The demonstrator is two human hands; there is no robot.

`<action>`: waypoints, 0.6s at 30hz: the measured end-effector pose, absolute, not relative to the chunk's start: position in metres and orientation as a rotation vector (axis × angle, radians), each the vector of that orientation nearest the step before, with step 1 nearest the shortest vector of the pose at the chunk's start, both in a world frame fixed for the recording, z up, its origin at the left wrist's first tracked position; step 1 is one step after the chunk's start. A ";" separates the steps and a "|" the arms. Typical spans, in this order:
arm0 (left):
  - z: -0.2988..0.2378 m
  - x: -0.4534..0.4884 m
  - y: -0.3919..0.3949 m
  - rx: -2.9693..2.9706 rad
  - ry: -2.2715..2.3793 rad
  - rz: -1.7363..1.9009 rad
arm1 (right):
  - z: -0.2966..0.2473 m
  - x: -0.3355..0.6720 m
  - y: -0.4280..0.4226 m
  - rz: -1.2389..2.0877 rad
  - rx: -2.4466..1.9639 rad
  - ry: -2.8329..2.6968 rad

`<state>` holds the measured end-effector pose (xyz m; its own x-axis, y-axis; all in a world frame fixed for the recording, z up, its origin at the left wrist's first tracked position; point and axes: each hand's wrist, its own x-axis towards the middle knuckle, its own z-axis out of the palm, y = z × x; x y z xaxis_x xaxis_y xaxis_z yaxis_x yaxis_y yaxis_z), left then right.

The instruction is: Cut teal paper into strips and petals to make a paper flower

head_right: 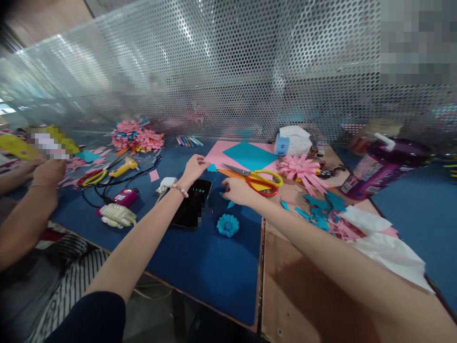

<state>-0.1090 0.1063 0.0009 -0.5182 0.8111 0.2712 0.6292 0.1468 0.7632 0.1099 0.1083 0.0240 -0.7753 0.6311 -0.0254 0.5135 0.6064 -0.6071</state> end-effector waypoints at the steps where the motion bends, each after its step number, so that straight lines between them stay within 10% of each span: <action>1: 0.004 -0.105 0.103 1.461 2.226 1.312 | 0.024 0.109 0.110 0.934 -0.958 -2.605; 18: 0.024 -0.047 0.061 1.157 1.437 1.279 | 0.001 0.095 0.117 1.213 -0.840 -1.779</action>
